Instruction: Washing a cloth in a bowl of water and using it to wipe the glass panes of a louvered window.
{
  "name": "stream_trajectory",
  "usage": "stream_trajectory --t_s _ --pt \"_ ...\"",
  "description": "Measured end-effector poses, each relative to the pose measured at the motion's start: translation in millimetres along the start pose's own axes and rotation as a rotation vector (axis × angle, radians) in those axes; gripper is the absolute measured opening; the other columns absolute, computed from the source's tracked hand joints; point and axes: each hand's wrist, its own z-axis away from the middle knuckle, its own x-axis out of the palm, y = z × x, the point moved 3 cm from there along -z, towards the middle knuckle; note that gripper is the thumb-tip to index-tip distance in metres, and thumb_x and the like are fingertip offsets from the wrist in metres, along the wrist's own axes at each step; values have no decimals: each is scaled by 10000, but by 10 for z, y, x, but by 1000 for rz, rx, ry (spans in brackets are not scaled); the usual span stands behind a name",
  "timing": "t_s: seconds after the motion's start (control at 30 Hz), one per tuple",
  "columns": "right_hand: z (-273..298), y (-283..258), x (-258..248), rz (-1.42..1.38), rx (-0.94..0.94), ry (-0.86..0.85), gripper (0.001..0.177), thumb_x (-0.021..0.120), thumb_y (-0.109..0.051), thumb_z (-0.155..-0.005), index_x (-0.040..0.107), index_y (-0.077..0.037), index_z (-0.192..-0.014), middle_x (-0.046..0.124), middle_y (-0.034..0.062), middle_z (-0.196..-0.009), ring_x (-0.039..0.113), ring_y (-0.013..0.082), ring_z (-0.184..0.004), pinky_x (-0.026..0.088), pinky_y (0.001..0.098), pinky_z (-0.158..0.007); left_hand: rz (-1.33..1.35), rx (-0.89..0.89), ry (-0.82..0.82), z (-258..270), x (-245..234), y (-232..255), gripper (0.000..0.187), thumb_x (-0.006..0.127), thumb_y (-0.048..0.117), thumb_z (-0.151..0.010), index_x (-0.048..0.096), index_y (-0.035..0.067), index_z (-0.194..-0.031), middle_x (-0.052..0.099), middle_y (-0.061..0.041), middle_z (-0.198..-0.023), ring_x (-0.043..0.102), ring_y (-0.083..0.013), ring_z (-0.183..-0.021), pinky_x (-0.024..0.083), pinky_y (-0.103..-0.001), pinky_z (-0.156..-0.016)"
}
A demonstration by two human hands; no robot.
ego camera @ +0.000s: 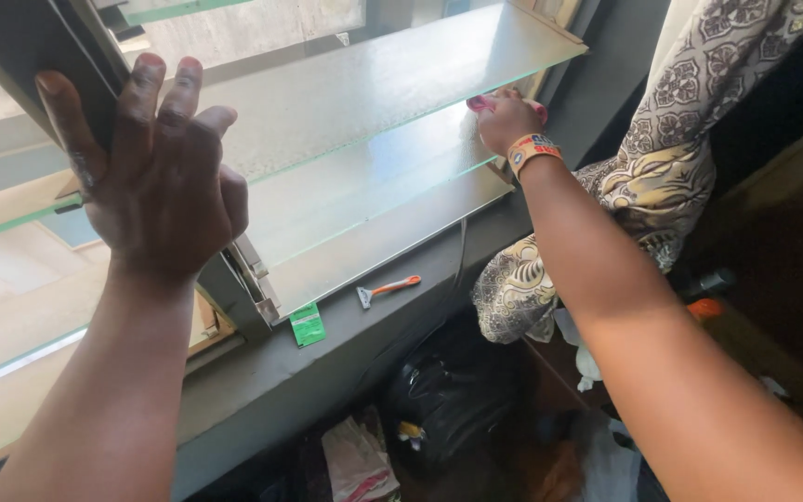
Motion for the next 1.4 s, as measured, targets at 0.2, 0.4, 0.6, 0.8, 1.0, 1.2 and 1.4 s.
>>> stream_trajectory --t_s 0.2,0.4,0.6,0.8,1.0,1.2,1.4 --pt "-285 -25 344 313 166 -169 510 531 -299 -945 665 82 -1256 605 321 -1333 578 447 -1266 452 461 -1086 12 -1 27 -29 -36 35 302 361 179 -1089 647 137 -1175 694 -107 -1414 534 -278 -1482 77 -632 -1268" --pt "116 -667 556 220 -260 -76 376 502 -258 -956 742 -14 -1109 674 256 -1209 591 429 -1186 421 531 -1068 102 -54 29 -2 -27 24 317 388 135 -1064 656 133 -1231 682 -131 -1426 532 -295 -1480 87 -660 -1249" --pt "1368 -2280 570 -105 -692 -103 387 508 -157 -931 605 14 -1264 593 269 -1330 525 418 -1308 338 499 -1154 21 4 33 20 6 9 296 387 159 -1051 658 133 -1168 668 -120 -1455 525 -288 -1522 75 -646 -1272" --pt "2012 -2284 126 -293 -759 -194 464 484 -203 -1012 570 -36 -1436 498 222 -1542 394 337 -1502 235 461 -1265 41 -34 -27 20 -47 46 280 393 140 -1081 658 123 -1170 669 -110 -1467 517 -292 -1540 87 -665 -1296" --pt "1495 -1380 -489 -203 -338 -78 271 452 -185 -1033 705 -116 -1100 712 117 -1219 670 271 -1243 473 391 -1145 -7 -18 -30 83 58 -17 275 358 155 -1107 632 146 -1114 662 -106 -1436 490 -269 -1569 78 -667 -1297" --pt "778 -132 -272 -95 -96 143 333 493 -256 -1027 704 -79 -1214 642 142 -1364 539 339 -1378 394 424 -1202 70 -31 -22 -19 -15 15 345 336 203 -1093 659 150 -1202 659 -104 -1435 486 -279 -1521 91 -684 -1221" --pt "1132 -204 72 -156 -339 290 450 543 -239 -1028 640 33 -1374 515 286 -1455 389 452 -1402 285 495 -1141 -30 -1 -23 62 67 -32 346 316 203 -1117 656 160 -1163 654 -84 -1469 495 -257 -1553 80 -674 -1262"
